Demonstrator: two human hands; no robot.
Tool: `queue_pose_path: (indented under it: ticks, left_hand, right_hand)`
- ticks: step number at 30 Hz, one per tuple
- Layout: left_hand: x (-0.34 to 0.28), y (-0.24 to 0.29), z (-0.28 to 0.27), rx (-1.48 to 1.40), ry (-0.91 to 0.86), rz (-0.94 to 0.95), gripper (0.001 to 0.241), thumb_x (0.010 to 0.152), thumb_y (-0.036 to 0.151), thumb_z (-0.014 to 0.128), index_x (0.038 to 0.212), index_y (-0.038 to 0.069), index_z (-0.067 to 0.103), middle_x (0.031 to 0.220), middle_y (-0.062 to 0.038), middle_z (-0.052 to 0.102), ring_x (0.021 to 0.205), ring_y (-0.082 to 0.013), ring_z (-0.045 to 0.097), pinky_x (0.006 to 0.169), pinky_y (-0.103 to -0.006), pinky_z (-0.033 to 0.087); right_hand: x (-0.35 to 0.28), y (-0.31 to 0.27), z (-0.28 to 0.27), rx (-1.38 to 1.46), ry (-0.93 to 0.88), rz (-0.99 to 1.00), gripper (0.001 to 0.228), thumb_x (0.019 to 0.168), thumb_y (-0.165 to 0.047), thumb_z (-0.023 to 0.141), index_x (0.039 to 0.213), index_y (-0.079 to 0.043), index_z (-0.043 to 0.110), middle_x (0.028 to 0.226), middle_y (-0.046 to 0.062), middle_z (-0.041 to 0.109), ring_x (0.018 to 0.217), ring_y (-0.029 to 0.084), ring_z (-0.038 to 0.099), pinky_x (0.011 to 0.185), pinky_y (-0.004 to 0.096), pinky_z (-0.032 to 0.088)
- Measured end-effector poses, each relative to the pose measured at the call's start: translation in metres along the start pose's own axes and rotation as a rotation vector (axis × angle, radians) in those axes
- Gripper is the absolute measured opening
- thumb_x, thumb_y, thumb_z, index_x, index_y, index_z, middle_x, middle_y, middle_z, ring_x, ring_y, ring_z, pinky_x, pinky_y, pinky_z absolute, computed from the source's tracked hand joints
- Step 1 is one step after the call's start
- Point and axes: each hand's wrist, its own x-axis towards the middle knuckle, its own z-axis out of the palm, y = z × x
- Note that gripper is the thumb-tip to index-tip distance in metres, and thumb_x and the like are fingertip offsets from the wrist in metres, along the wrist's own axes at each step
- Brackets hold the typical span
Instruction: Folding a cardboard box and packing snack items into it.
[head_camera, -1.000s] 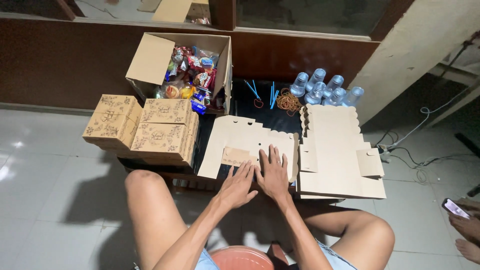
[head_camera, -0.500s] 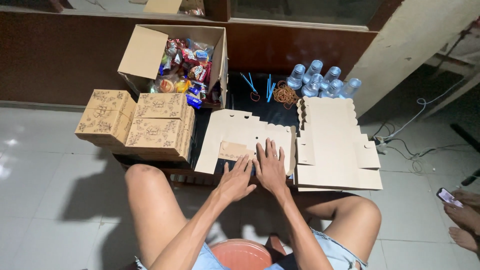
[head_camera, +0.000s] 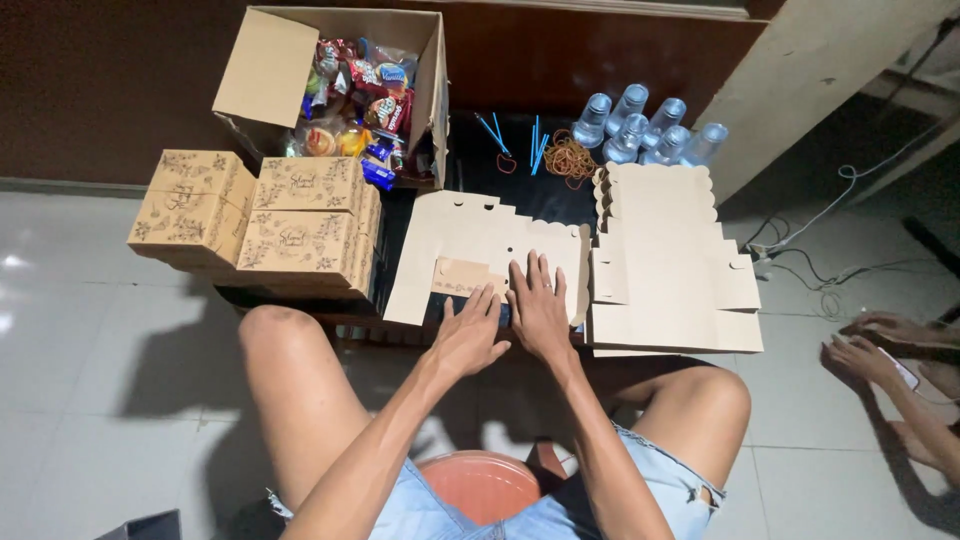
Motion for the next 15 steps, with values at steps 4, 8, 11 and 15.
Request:
queue_pose_path:
  ticks: [4, 8, 11, 15]
  left_hand:
    - [0.001, 0.003, -0.003, 0.013, -0.014, -0.015, 0.081, 0.096, 0.040, 0.062, 0.157, -0.003, 0.031, 0.167, -0.024, 0.024, 0.156, -0.0368, 0.021, 0.117, -0.0738, 0.019]
    - [-0.007, 0.018, -0.011, 0.073, -0.057, -0.032, 0.087, 0.096, 0.040, 0.063, 0.161, 0.001, 0.023, 0.169, -0.025, 0.015, 0.157, -0.0400, 0.014, 0.116, -0.0770, 0.012]
    - [-0.013, 0.026, -0.007, 0.157, -0.066, -0.057, 0.093, 0.095, 0.042, 0.066, 0.164, 0.006, 0.017, 0.170, -0.027, 0.010, 0.157, -0.0421, 0.009, 0.116, -0.0780, 0.008]
    - [-0.003, 0.027, 0.015, 0.276, -0.038, -0.072, 0.102, 0.091, 0.048, 0.070, 0.166, 0.010, 0.011, 0.169, -0.029, 0.008, 0.158, -0.0434, 0.004, 0.115, -0.0780, -0.001]
  right_hand:
    - [0.002, -0.002, -0.001, 0.015, 0.012, 0.005, 0.051, 0.110, -0.037, 0.034, 0.158, -0.020, 0.039, 0.167, 0.018, 0.030, 0.156, 0.033, 0.025, 0.127, 0.058, 0.010]
    - [0.001, -0.001, -0.001, 0.030, 0.044, 0.001, 0.049, 0.109, -0.029, 0.038, 0.157, -0.019, 0.041, 0.165, 0.018, 0.034, 0.155, 0.033, 0.029, 0.126, 0.059, 0.012]
    - [0.000, 0.000, 0.003, 0.052, 0.069, -0.024, 0.051, 0.106, -0.023, 0.044, 0.156, -0.017, 0.043, 0.164, 0.019, 0.036, 0.155, 0.034, 0.030, 0.126, 0.059, 0.012]
    - [-0.002, 0.003, 0.005, 0.070, 0.120, -0.031, 0.050, 0.104, -0.019, 0.049, 0.154, -0.014, 0.047, 0.163, 0.020, 0.039, 0.154, 0.035, 0.032, 0.125, 0.059, 0.014]
